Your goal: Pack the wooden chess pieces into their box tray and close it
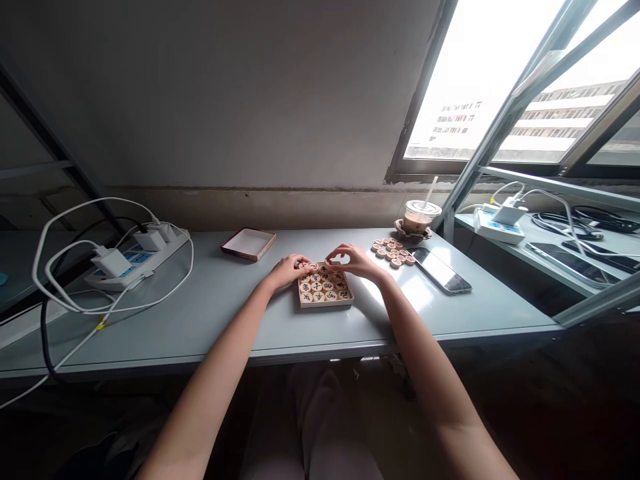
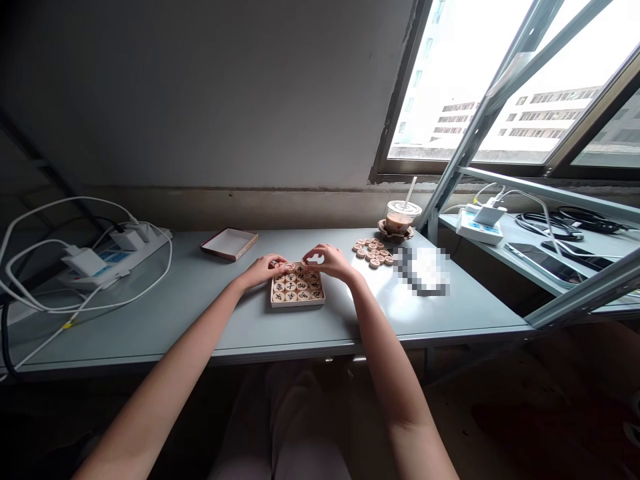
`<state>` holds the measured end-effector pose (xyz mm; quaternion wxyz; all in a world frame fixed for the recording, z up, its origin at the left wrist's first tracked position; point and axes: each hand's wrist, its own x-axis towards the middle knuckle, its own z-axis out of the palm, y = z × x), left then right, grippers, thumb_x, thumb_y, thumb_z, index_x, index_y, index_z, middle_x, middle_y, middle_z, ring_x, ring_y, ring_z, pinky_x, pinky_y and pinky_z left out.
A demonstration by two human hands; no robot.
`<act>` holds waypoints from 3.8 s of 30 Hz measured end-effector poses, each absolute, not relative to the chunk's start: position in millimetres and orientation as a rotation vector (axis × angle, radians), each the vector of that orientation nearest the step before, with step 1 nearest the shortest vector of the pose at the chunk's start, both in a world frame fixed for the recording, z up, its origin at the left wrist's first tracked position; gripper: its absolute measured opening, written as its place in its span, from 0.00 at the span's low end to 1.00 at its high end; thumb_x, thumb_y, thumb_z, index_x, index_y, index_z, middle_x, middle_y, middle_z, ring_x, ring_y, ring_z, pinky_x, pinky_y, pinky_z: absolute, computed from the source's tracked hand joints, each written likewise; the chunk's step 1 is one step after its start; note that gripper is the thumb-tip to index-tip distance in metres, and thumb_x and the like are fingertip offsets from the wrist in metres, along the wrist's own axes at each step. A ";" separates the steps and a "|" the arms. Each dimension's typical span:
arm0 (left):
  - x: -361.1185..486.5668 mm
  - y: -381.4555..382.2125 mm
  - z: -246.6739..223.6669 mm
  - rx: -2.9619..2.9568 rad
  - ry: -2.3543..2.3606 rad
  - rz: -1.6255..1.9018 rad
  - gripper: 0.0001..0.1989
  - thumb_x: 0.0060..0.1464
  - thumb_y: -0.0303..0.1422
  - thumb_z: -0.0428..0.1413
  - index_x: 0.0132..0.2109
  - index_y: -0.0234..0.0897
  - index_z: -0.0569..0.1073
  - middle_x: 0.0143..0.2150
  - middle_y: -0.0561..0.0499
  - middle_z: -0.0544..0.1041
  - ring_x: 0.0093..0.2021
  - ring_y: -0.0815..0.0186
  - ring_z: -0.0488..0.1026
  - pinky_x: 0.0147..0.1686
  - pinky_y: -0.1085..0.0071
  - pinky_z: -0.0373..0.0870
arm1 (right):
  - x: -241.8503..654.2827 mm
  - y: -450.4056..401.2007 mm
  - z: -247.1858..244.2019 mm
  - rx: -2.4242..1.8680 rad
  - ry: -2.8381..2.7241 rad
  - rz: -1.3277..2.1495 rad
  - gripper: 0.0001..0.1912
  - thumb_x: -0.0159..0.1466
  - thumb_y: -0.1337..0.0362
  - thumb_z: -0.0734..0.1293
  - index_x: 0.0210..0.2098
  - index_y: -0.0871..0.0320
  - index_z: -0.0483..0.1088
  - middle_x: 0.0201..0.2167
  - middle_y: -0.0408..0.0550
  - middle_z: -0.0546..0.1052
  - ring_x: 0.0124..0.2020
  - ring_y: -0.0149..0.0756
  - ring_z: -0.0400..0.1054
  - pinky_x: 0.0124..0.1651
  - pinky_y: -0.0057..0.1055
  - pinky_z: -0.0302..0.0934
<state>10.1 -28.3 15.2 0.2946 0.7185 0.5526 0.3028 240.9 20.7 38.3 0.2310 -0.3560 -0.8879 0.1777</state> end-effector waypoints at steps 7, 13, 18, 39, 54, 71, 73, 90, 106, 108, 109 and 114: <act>11.1 -29.2 16.8 1.928 1.477 0.802 0.22 0.48 0.49 0.54 0.43 0.36 0.74 0.46 0.46 0.74 0.44 0.58 0.70 0.42 0.68 0.67 | 233.5 18.2 33.8 -0.973 -2.485 0.440 0.16 0.58 0.49 0.66 0.39 0.51 0.74 0.35 0.46 0.73 0.41 0.38 0.64 0.43 0.31 0.54; 10.5 -30.3 17.7 1.923 1.485 0.796 0.22 0.48 0.48 0.54 0.44 0.36 0.74 0.47 0.45 0.74 0.45 0.58 0.70 0.43 0.68 0.67 | 232.6 14.4 36.9 -0.983 -2.498 0.480 0.17 0.58 0.49 0.65 0.41 0.50 0.74 0.36 0.46 0.74 0.41 0.38 0.65 0.46 0.34 0.53; 9.3 -27.9 14.7 1.923 1.478 0.789 0.22 0.48 0.48 0.54 0.44 0.36 0.73 0.47 0.45 0.73 0.45 0.57 0.70 0.42 0.68 0.67 | 247.5 26.5 33.3 -1.159 -2.336 0.352 0.18 0.61 0.50 0.61 0.46 0.49 0.71 0.46 0.47 0.72 0.49 0.43 0.62 0.51 0.40 0.53; -23.6 -31.3 30.1 1.884 1.361 0.484 0.19 0.43 0.47 0.56 0.21 0.35 0.65 0.19 0.56 0.60 0.22 0.72 0.55 0.22 0.74 0.49 | 265.5 35.3 36.8 -1.280 -2.156 0.234 0.14 0.60 0.55 0.62 0.38 0.55 0.74 0.39 0.50 0.75 0.42 0.43 0.67 0.46 0.41 0.58; -11.1 -26.9 15.4 1.827 1.450 0.453 0.19 0.45 0.40 0.51 0.15 0.35 0.58 0.16 0.57 0.52 0.19 0.74 0.44 0.22 0.71 0.40 | 256.6 25.2 43.0 -1.030 -2.479 0.578 0.17 0.55 0.50 0.68 0.40 0.51 0.75 0.38 0.47 0.73 0.43 0.40 0.65 0.44 0.35 0.58; 3.6 -27.0 19.9 1.919 2.106 0.587 0.16 0.53 0.38 0.47 0.25 0.36 0.73 0.28 0.48 0.75 0.29 0.65 0.68 0.26 0.73 0.53 | 283.6 74.8 -6.0 -1.971 -2.060 -0.178 0.22 0.65 0.66 0.51 0.56 0.63 0.61 0.56 0.60 0.65 0.57 0.47 0.56 0.61 0.56 0.28; 4.3 -26.9 19.2 1.948 2.217 0.558 0.16 0.55 0.38 0.46 0.28 0.36 0.74 0.31 0.45 0.77 0.32 0.63 0.70 0.28 0.73 0.55 | 281.7 70.7 -2.7 -1.875 -2.090 -0.194 0.20 0.64 0.70 0.51 0.52 0.60 0.66 0.50 0.57 0.70 0.52 0.44 0.60 0.61 0.51 0.31; 8.5 -26.6 12.4 2.037 2.242 0.616 0.18 0.58 0.39 0.44 0.36 0.38 0.77 0.33 0.45 0.78 0.36 0.59 0.74 0.33 0.71 0.61 | 239.8 28.1 28.6 -1.157 -2.252 0.293 0.14 0.63 0.54 0.62 0.41 0.54 0.73 0.37 0.48 0.71 0.36 0.34 0.66 0.39 0.28 0.57; 23.8 -36.2 23.3 2.202 1.939 0.526 0.19 0.58 0.41 0.44 0.52 0.44 0.72 0.39 0.48 0.78 0.43 0.59 0.73 0.43 0.69 0.61 | 194.0 1.7 25.0 -1.055 -2.461 -0.021 0.13 0.65 0.61 0.60 0.49 0.53 0.66 0.41 0.49 0.76 0.41 0.36 0.68 0.41 0.32 0.49; 24.2 -36.2 23.4 2.176 1.954 0.535 0.23 0.58 0.45 0.43 0.54 0.42 0.70 0.37 0.47 0.78 0.42 0.58 0.73 0.43 0.69 0.62 | 196.0 3.6 24.0 -1.068 -2.460 -0.024 0.11 0.65 0.62 0.61 0.46 0.55 0.66 0.40 0.48 0.76 0.40 0.36 0.68 0.42 0.32 0.48; 24.5 -36.0 22.9 2.161 1.962 0.542 0.26 0.58 0.48 0.43 0.56 0.40 0.68 0.35 0.47 0.78 0.41 0.58 0.73 0.42 0.69 0.62 | 196.7 4.8 22.9 -1.074 -2.457 -0.019 0.10 0.65 0.62 0.61 0.45 0.56 0.67 0.38 0.48 0.76 0.39 0.36 0.68 0.41 0.32 0.48; 24.4 -32.3 17.3 2.086 2.013 0.584 0.34 0.58 0.50 0.42 0.64 0.31 0.56 0.29 0.49 0.76 0.37 0.60 0.73 0.41 0.69 0.62 | 196.1 9.3 17.9 -1.066 -2.416 0.029 0.06 0.63 0.60 0.63 0.38 0.56 0.67 0.34 0.45 0.76 0.37 0.35 0.67 0.41 0.31 0.47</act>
